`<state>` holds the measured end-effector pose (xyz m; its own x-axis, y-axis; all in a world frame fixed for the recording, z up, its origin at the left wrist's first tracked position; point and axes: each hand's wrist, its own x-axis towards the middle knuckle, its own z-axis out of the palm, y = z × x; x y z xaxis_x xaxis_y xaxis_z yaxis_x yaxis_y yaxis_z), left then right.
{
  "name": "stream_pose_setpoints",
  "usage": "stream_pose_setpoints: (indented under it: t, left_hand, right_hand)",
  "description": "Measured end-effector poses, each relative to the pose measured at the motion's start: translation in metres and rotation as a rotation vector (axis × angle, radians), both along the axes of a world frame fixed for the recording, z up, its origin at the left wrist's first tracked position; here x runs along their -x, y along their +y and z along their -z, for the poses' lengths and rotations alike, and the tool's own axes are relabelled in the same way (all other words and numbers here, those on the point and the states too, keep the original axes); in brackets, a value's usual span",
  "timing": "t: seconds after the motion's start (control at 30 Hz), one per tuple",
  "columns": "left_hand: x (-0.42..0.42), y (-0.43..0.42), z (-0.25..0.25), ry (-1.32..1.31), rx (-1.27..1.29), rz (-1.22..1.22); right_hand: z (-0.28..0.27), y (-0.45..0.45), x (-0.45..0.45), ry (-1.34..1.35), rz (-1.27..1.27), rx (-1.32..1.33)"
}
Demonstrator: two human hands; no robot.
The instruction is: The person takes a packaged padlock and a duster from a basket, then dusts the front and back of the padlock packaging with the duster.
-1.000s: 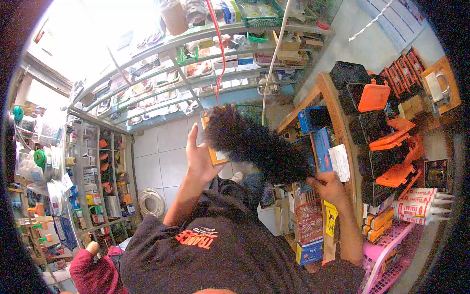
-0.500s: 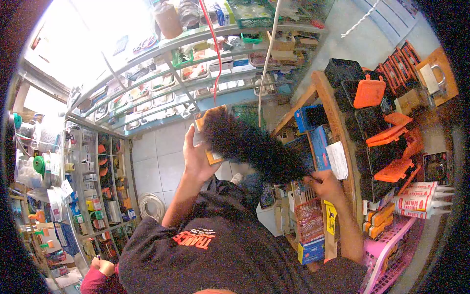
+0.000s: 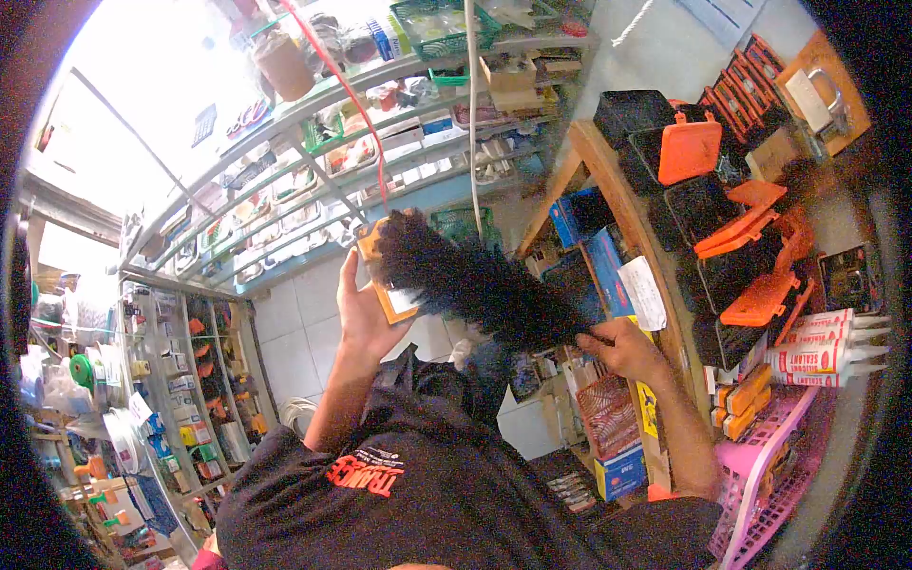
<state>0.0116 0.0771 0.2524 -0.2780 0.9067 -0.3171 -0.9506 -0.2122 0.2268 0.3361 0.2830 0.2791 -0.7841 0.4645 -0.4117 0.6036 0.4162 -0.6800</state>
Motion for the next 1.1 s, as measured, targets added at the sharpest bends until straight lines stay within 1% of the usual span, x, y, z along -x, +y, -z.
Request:
stream_pose_setpoints:
  t: [0.07,0.17,0.27,0.37,0.43,0.53,0.6,0.67,0.7,0.73,0.77,0.8,0.83,0.87,0.9,0.97,1.0,1.03,1.07,1.1]
  left_hand:
    - [0.002,0.006,-0.003,-0.002,0.037,0.0]
    - [0.01,0.01,0.005,0.003,0.019,0.036]
    - [0.016,0.016,0.008,0.031,0.06,0.059]
    - [0.018,0.017,0.013,0.092,0.036,0.104]
    - [0.01,0.018,0.003,0.132,0.159,0.013]
    - [0.017,0.009,0.018,0.125,0.165,0.007]
    - [0.022,0.0,0.025,0.15,0.197,0.007]
    - [0.019,-0.007,0.025,0.164,0.17,0.015]
    - [0.017,-0.012,0.03,0.182,0.056,0.057]
    - [0.013,-0.017,0.03,0.185,0.106,0.054]
    - [0.009,-0.018,0.031,0.185,0.161,0.042]
    - [0.003,-0.019,0.033,0.181,0.121,0.102]
    - [-0.002,-0.023,0.036,0.177,0.089,0.158]
    - [-0.007,-0.026,0.038,0.182,0.06,0.221]
    - [-0.016,-0.028,0.039,0.188,0.131,0.237]
    - [-0.047,-0.026,0.051,0.204,0.255,0.312]
    - [-0.065,-0.021,0.05,0.086,0.138,0.432]
    - [-0.092,-0.021,0.047,0.115,0.227,0.413]
    - [-0.101,-0.022,0.062,-0.011,0.185,0.557]
    - [-0.115,-0.019,0.065,-0.135,0.148,0.695]
  right_hand:
    - [0.01,0.005,-0.003,0.02,0.003,-0.006]
    - [0.006,0.004,-0.002,0.05,0.034,-0.022]
    - [0.017,0.0,-0.002,0.164,-0.025,-0.174]
    - [-0.002,-0.003,0.01,0.098,-0.05,-0.24]
    - [0.001,0.003,0.01,-0.049,-0.113,-0.323]
    - [0.0,-0.01,0.019,0.073,-0.158,-0.295]
    - [0.015,-0.032,0.024,0.122,-0.158,-0.332]
    - [0.018,-0.068,0.034,0.078,-0.074,-0.304]
    - [0.056,-0.089,0.034,0.244,0.019,-0.31]
    - [0.073,-0.111,0.034,0.23,0.077,-0.213]
    - [0.082,-0.137,0.033,0.253,0.167,-0.171]
    - [0.076,-0.158,0.033,0.275,0.213,-0.093]
    - [0.109,-0.188,0.028,0.273,0.301,0.071]
    - [0.106,-0.211,0.018,0.28,0.34,0.132]
    - [0.103,-0.233,0.008,0.3,0.397,0.189]
    - [0.107,-0.281,-0.015,0.368,0.676,0.117]
    - [0.107,-0.302,-0.03,0.388,0.82,0.065]
    - [0.11,-0.32,-0.046,0.386,0.872,0.139]
    - [0.107,-0.341,-0.059,0.414,0.895,0.059]
    - [0.104,-0.359,-0.069,0.443,0.911,-0.023]
